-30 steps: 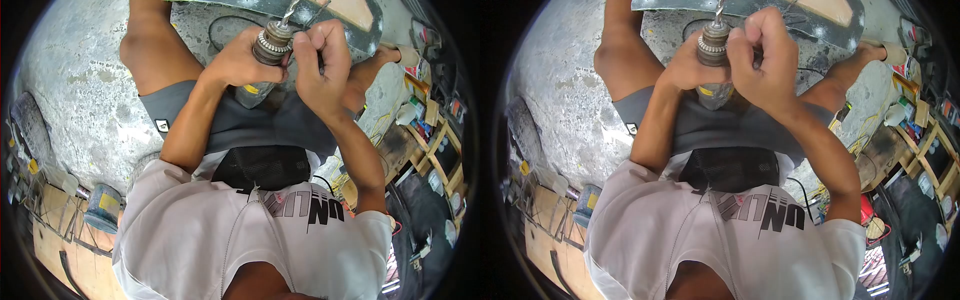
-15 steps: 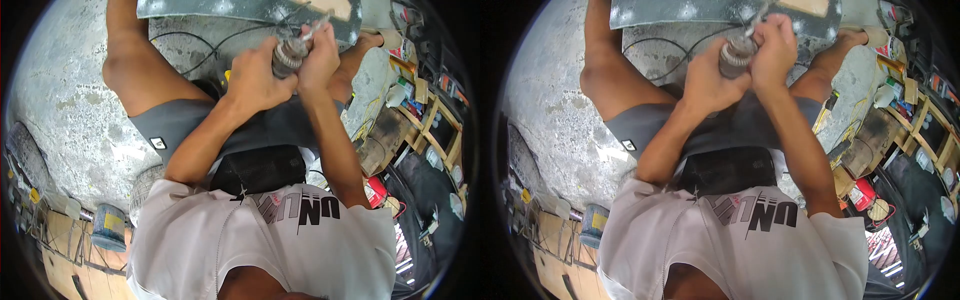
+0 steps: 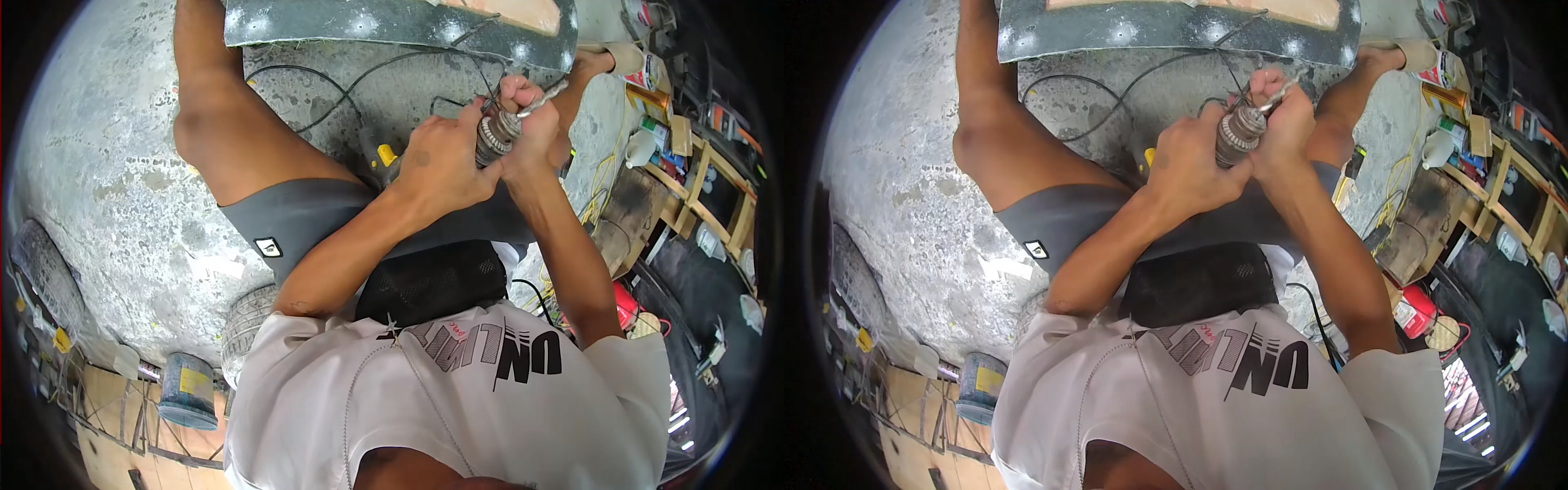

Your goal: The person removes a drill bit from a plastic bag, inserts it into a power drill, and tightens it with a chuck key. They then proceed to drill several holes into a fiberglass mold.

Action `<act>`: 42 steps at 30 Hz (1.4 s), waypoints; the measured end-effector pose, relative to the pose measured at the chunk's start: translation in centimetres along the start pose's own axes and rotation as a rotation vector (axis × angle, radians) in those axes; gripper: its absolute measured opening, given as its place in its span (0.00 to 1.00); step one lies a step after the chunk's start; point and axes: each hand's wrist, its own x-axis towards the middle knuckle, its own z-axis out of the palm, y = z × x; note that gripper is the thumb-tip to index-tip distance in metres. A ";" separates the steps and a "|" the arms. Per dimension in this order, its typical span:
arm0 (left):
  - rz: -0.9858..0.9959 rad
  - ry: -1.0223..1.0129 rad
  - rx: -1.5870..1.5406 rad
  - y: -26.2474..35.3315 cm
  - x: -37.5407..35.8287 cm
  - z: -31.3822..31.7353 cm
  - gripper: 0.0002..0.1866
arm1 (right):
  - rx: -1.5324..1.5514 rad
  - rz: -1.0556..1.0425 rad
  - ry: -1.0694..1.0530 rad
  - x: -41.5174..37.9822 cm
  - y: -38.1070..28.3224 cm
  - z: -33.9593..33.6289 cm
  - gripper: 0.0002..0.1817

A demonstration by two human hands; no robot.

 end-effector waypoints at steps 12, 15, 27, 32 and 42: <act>-0.107 -0.153 -0.093 -0.6 1.3 0.4 0.28 | -0.190 -0.190 0.106 1.8 2.4 -4.9 0.06; -0.116 -0.138 -0.366 -2.4 2.2 -0.3 0.24 | -0.386 -0.594 0.113 0.4 2.8 -2.2 0.08; -0.460 -0.060 -0.816 -8.0 4.1 -4.8 0.11 | -1.445 -0.966 -0.013 2.0 3.6 -8.7 0.09; -0.149 -0.517 -0.265 -7.0 3.5 -0.3 0.18 | -1.375 -0.558 0.057 8.0 0.6 -10.3 0.09; 0.037 -0.758 -0.002 -5.7 -0.2 3.6 0.19 | -1.403 -0.965 -0.348 18.5 -4.6 -5.0 0.09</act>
